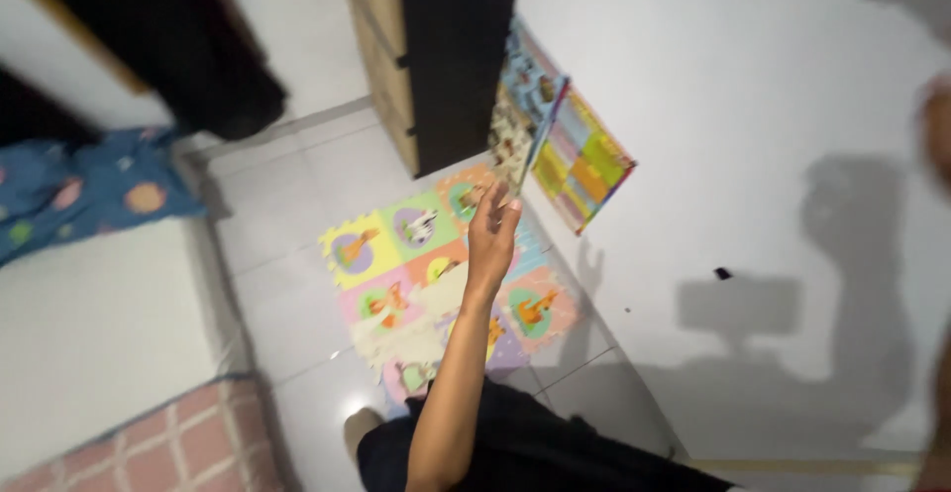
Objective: Assembling a set of colorful foam animal puzzle mats on the floor of a bedroom.
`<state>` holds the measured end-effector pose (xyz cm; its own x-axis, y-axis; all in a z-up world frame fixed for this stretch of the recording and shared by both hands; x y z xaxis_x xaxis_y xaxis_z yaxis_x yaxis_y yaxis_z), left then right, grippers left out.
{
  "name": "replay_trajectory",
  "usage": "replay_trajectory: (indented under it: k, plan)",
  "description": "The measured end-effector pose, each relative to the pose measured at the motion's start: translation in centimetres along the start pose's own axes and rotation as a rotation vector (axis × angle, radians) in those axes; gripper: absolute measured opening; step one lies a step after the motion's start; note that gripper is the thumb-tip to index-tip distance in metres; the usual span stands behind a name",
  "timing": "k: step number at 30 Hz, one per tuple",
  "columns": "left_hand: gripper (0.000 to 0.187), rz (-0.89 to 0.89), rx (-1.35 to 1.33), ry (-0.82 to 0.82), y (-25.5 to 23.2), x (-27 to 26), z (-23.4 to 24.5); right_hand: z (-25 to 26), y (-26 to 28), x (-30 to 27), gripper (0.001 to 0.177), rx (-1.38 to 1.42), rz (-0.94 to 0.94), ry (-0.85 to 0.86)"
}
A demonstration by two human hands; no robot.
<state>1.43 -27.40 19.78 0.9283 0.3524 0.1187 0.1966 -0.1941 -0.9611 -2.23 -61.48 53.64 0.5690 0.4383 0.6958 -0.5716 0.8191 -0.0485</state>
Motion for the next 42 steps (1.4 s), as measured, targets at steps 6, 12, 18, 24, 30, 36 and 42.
replay_trajectory:
  k: [6, 12, 18, 24, 30, 36, 42]
  plan:
    - [0.062, 0.121, -0.04, -0.103, 12.2, -4.0, 12.1, -22.0, 4.9, -10.6, 0.04, 0.572, -0.348, 0.352]
    - [0.05, 0.477, 0.027, -0.249, 17.2, -12.1, 26.6, -39.3, 16.4, -30.5, 0.057, 0.896, -0.753, 0.958]
    - [0.052, 0.604, 0.077, -0.341, 14.5, -17.6, 35.9, -37.9, 25.7, -36.7, 0.056, 0.852, -0.725, 1.143]
    - [0.061, 0.646, 0.137, -0.313, 12.4, -20.6, 39.8, -35.7, 29.8, -38.6, 0.053, 0.726, -0.914, 1.017]
    - [0.064, 0.748, 0.106, -0.342, 15.7, -24.5, 42.2, -37.0, 34.4, -42.6, 0.051, 0.868, -0.932, 0.969]
    - [0.066, 0.838, 0.107, -0.394, 20.1, -27.4, 43.2, -40.0, 36.3, -46.4, 0.046, 0.809, -1.009, 1.056]
    - [0.069, 0.878, 0.322, -0.397, 28.0, -28.9, 43.9, -51.7, 37.3, -58.8, 0.039, 0.949, -0.866, 1.004]
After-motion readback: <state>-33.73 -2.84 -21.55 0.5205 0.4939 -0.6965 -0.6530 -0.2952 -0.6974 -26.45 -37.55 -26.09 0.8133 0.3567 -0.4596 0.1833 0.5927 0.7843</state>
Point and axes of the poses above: each hand's wrist, its own x-axis towards the middle knuckle, its own z-axis out of the back of the hand, y = z × x, the point moved 10 cm from there along x, towards the middle knuckle, and after that the axes turned 4 degrees about -y, right-handed, at the moved point
